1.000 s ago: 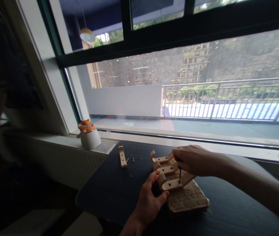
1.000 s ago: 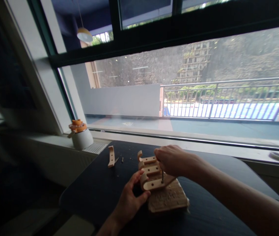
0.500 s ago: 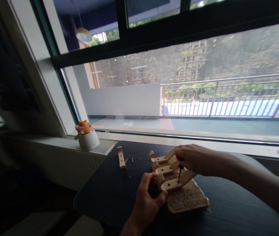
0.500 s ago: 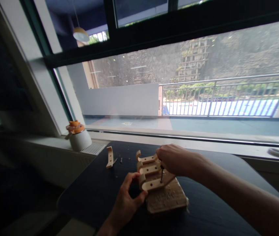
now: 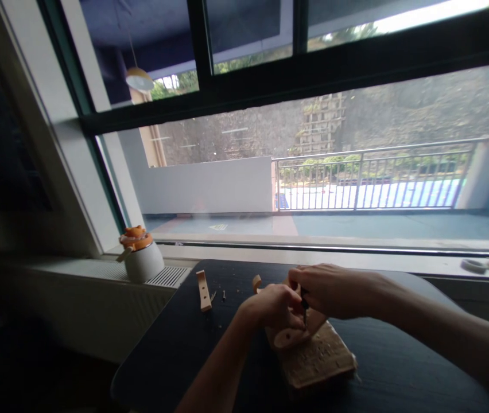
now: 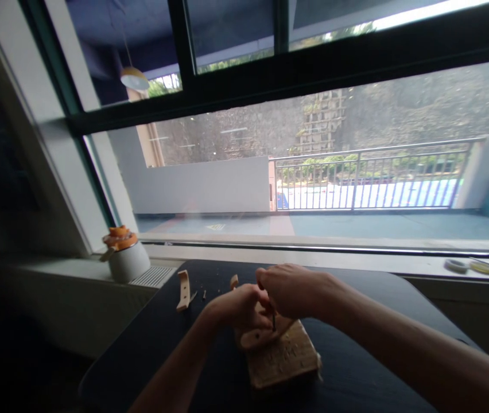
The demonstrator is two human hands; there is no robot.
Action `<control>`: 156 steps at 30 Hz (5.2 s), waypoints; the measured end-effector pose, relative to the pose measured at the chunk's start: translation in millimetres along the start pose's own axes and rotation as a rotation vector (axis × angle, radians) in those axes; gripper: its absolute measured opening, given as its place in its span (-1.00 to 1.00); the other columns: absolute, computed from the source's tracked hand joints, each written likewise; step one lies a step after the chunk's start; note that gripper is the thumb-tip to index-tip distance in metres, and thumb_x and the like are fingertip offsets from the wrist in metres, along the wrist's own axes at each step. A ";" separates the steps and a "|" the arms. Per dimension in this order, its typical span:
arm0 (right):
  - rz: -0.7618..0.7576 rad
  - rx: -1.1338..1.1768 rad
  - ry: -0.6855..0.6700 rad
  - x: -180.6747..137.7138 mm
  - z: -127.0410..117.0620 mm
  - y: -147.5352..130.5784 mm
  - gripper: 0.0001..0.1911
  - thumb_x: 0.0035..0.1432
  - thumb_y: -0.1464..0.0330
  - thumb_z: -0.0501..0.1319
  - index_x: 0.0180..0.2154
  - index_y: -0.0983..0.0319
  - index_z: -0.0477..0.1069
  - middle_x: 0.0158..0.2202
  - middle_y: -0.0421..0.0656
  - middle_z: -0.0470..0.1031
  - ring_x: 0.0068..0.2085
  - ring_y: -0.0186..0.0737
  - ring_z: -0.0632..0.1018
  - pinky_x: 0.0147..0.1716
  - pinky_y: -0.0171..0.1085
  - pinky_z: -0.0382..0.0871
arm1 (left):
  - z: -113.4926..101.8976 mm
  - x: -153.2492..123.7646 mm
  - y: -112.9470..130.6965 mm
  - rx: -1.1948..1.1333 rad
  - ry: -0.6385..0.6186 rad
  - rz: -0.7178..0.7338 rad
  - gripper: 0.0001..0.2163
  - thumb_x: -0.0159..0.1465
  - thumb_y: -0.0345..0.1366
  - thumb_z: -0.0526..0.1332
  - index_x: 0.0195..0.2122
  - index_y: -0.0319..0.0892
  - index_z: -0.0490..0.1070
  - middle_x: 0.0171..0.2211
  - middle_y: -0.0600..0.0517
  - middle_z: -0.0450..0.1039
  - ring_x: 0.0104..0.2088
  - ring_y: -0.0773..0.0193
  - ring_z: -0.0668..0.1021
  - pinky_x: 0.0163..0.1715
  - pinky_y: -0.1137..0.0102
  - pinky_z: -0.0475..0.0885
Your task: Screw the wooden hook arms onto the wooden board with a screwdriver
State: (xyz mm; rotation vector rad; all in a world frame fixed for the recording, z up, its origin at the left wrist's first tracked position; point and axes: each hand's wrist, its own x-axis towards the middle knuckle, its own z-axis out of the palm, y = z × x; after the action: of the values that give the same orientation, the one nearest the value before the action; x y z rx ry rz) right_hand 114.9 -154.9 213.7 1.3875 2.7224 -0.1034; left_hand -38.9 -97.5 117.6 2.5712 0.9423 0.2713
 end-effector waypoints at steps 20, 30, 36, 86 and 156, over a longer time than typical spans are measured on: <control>0.029 -0.001 0.018 -4.5 -13.0 5.9 -0.74 0.09 0.45 0.17 -0.14 0.27 0.46 -0.23 -0.03 0.58 -0.21 -0.06 0.55 -0.28 -0.23 0.30 | 6.1 6.1 5.6 -0.004 -0.013 -0.056 -0.98 0.04 -0.31 0.33 -0.47 -0.06 0.56 -0.45 0.19 0.59 -0.27 0.22 0.56 0.20 -0.09 -0.13; -0.015 -0.008 0.084 -3.7 -3.3 19.3 -0.86 0.13 0.49 0.14 -0.39 0.28 0.47 -0.36 -0.07 0.55 -0.34 -0.21 0.49 -0.37 -0.29 0.22 | 6.0 5.1 6.6 -0.009 -0.027 -0.040 -0.94 0.07 -0.34 0.33 -0.45 -0.02 0.57 -0.42 0.19 0.58 -0.27 0.22 0.54 0.20 -0.11 -0.20; -0.002 -0.036 0.088 -3.9 -4.3 18.2 -0.79 0.15 0.46 0.11 -0.44 0.31 0.50 -0.45 -0.04 0.53 -0.44 -0.22 0.47 -0.47 -0.28 0.15 | 6.0 5.4 8.0 0.006 -0.018 -0.047 -0.96 0.06 -0.31 0.35 -0.46 -0.01 0.58 -0.43 0.19 0.59 -0.27 0.21 0.53 0.20 -0.09 -0.18; 0.040 -0.013 0.169 -1.8 -1.4 17.4 -0.74 0.17 0.40 0.10 -0.24 0.21 0.58 -0.37 -0.08 0.60 -0.37 -0.15 0.55 -0.45 -0.30 0.18 | 1.6 -76.9 8.2 -0.379 0.608 -0.038 -0.79 0.22 -0.29 0.23 -0.12 -0.15 0.49 -0.16 -0.02 0.50 -0.15 0.20 0.50 -0.06 0.34 0.38; -0.071 0.124 0.141 -1.5 -2.2 17.9 -0.81 0.12 0.43 0.12 -0.37 0.25 0.52 -0.48 -0.18 0.52 -0.49 -0.35 0.39 -0.50 -0.37 0.13 | 17.0 -8.4 29.4 0.156 0.101 -0.140 -0.86 0.03 -0.17 0.31 -0.55 -0.11 0.52 -0.46 0.06 0.56 -0.23 0.04 0.54 0.07 -0.01 0.13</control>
State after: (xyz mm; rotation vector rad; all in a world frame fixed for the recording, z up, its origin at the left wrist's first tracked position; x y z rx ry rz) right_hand 130.1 -145.4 215.7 1.3786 2.9282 -0.1890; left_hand -23.0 -128.5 114.2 2.6354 1.2194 0.3014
